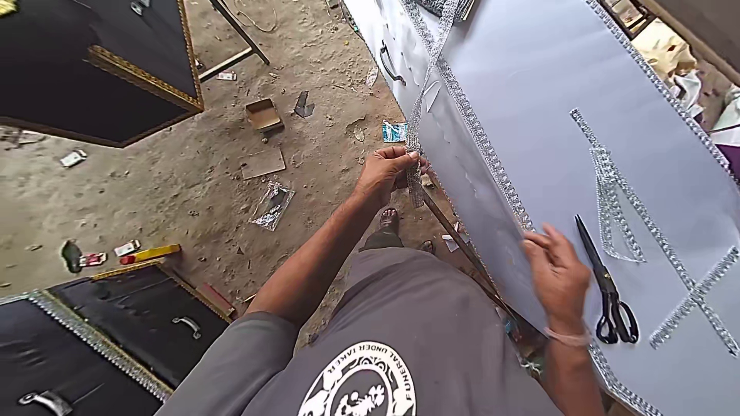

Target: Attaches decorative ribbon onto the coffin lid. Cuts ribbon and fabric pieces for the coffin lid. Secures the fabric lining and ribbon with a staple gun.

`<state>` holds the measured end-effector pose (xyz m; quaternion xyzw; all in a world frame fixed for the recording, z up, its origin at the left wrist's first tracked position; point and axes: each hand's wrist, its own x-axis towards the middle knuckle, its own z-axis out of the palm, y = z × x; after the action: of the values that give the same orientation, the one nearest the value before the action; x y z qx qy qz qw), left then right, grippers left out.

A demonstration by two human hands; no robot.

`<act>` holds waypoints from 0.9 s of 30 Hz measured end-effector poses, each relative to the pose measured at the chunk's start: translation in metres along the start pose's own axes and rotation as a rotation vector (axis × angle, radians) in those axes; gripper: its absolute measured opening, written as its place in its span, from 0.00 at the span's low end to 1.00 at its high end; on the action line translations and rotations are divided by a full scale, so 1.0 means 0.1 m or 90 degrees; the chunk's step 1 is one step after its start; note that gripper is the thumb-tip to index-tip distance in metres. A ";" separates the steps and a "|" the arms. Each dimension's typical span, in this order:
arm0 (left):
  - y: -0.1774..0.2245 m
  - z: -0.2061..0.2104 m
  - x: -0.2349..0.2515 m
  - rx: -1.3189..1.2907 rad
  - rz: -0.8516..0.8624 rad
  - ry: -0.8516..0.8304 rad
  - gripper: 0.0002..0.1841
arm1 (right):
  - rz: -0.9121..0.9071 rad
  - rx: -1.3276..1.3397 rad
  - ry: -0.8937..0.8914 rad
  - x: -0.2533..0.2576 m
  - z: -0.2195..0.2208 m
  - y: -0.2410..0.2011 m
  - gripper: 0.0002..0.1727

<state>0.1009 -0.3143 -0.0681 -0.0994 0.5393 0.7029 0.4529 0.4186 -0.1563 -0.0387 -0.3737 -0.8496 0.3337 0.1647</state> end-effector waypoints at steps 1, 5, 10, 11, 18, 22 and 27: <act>0.02 0.00 -0.02 -0.001 0.002 0.000 0.08 | 0.029 -0.047 0.065 -0.10 -0.25 0.12 0.24; 0.07 0.02 -0.09 0.006 0.008 -0.019 0.08 | 0.203 -0.244 0.147 -0.54 -1.02 0.71 0.25; 0.06 0.04 -0.10 0.038 0.029 -0.027 0.07 | 0.271 -0.338 0.018 -0.97 -1.21 1.12 0.20; 0.04 0.05 -0.10 0.041 0.034 -0.026 0.07 | 0.254 -0.330 0.037 -1.02 -1.21 1.17 0.19; 0.03 0.16 -0.12 0.037 0.016 -0.027 0.08 | 0.214 -0.267 -0.045 -1.19 -1.52 1.56 0.25; 0.05 0.20 -0.12 0.061 0.009 -0.015 0.08 | 0.217 -0.306 -0.129 -1.02 -1.57 1.48 0.27; 0.10 0.16 -0.12 0.085 0.003 -0.001 0.07 | 0.264 -0.279 -0.236 -0.78 -1.56 1.19 0.20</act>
<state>0.1057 -0.3075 -0.0471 -0.0670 0.5847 0.6667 0.4573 0.6159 -0.0859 -0.0106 -0.4978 -0.8226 0.2317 -0.1476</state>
